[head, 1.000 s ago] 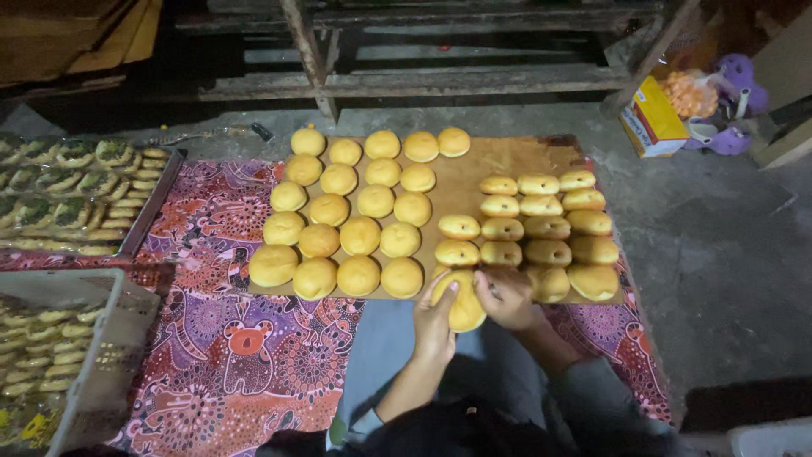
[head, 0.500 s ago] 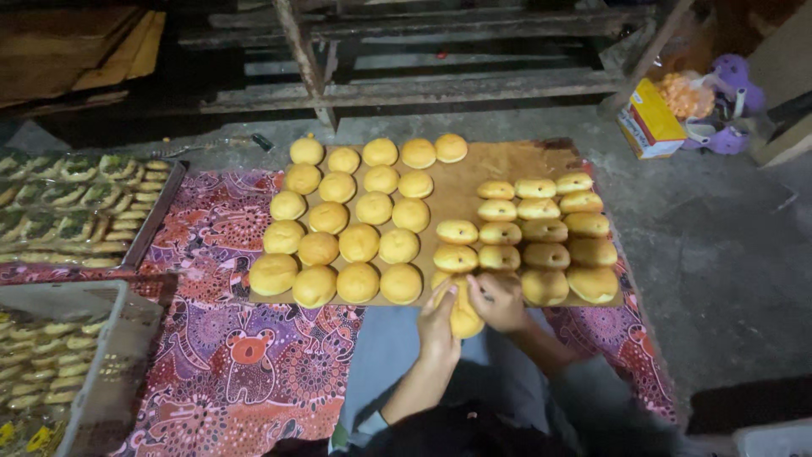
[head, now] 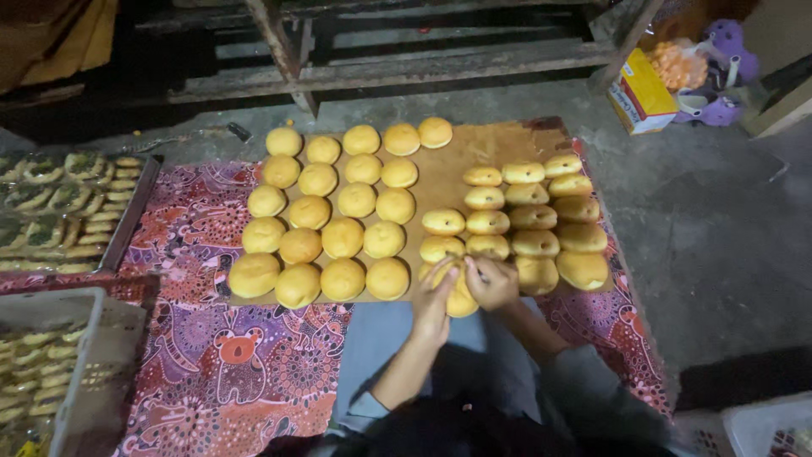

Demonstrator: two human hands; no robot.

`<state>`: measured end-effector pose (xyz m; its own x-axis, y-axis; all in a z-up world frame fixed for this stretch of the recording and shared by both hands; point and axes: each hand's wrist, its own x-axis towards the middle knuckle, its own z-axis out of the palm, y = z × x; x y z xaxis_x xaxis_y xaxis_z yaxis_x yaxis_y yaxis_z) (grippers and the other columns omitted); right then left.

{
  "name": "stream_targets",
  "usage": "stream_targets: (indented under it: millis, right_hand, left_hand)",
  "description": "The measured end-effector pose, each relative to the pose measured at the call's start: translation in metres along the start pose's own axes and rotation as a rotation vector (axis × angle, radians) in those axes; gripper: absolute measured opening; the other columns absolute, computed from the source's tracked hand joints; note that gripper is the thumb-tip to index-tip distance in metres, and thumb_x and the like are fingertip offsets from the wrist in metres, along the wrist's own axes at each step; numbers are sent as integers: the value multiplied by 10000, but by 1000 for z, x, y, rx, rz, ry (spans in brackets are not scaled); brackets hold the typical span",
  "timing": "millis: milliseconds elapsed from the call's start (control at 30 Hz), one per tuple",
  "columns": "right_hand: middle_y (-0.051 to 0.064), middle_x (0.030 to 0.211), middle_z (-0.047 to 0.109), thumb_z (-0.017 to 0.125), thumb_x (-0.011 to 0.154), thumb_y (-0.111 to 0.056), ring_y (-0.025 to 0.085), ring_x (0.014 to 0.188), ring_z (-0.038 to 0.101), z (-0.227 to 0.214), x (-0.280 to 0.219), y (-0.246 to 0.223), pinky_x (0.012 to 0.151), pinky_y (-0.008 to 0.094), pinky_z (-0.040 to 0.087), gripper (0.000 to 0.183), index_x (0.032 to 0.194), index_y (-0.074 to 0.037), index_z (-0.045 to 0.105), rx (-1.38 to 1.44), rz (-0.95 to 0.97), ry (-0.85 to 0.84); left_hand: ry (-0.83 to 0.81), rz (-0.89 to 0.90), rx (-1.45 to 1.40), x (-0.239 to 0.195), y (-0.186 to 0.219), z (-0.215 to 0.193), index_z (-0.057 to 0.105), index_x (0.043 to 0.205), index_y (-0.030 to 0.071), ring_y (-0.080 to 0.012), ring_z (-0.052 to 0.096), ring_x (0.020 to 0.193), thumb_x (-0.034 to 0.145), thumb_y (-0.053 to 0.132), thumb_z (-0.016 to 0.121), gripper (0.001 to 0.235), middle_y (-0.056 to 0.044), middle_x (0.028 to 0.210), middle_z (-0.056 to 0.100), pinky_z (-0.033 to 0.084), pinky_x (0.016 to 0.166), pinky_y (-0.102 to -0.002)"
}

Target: The person sits on the floor and uses a knife to slice round buns horizontally. They pick up each bun, cut it, and place it back on a wooden board, repeating this process for multiple buns.

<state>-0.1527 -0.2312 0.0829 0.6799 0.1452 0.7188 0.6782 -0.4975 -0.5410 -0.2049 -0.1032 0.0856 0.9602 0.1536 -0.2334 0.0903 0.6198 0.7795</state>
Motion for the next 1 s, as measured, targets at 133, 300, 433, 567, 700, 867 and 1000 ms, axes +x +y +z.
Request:
stream_targets:
  millis: [133, 300, 433, 567, 700, 867, 1000]
  right_hand:
    - [124, 709, 697, 750, 937, -171, 243, 597, 690, -14, 18, -4, 553, 365, 539, 152, 828, -65, 744, -160, 188, -56]
    - [123, 733, 688, 695, 962, -182, 233, 589, 645, -62, 32, 15, 547, 368, 506, 161, 901, -45, 754, -238, 243, 149]
    - [118, 677, 606, 655, 1072, -216, 194, 612, 554, -111, 12, 35, 602, 372, 460, 325, 844, 16, 652, -192, 453, 382]
    - [96, 726, 592, 622, 1110, -218, 171, 649, 530, -139, -13, 55, 590, 366, 425, 331, 898, 31, 671, -270, 552, 257]
    - [75, 643, 584, 578, 1086, -249, 168, 489, 513, -161, -40, 67, 434, 338, 392, 401, 808, 29, 658, -321, 736, 281]
    - [85, 710, 645, 622, 1138, -237, 157, 665, 558, -184, -73, 82, 593, 332, 430, 356, 948, 50, 713, -315, 862, 315]
    - [76, 740, 666, 604, 1156, -242, 168, 660, 550, -180, -84, 105, 579, 327, 398, 349, 988, 30, 744, -317, 955, 353]
  left_hand:
    - [-350, 488, 1261, 12, 45, 7, 538, 1322, 130, -357, 472, 1212, 488, 279, 1010, 970, -173, 1248, 582, 375, 1022, -486]
    - [-552, 627, 1138, 105, 82, -10, 599, 1309, 141, -347, 471, 1238, 637, 187, 932, 751, -87, 1346, 641, 386, 1108, -449]
    - [-625, 461, 1081, 215, 84, -21, 615, 1312, 128, -257, 583, 1275, 698, 26, 756, 638, -70, 1317, 639, 461, 1083, -350]
    - [-903, 174, 1171, 280, 64, -12, 641, 1285, 116, -208, 610, 1261, 657, -77, 570, 660, -54, 1278, 695, 466, 1065, -331]
    - [-1129, 102, 1298, 313, 50, -8, 611, 1276, 98, -223, 592, 1190, 654, -71, 617, 645, -74, 1249, 657, 474, 1008, -347]
    - [-1204, -64, 1260, 394, 41, -22, 659, 1216, 117, -183, 600, 1117, 801, 72, 742, 425, -67, 1213, 653, 499, 969, -346]
    - [-299, 375, 1499, 481, 30, -16, 658, 1185, 62, -302, 678, 1135, 880, 270, 720, 374, -168, 1194, 726, 544, 1005, -418]
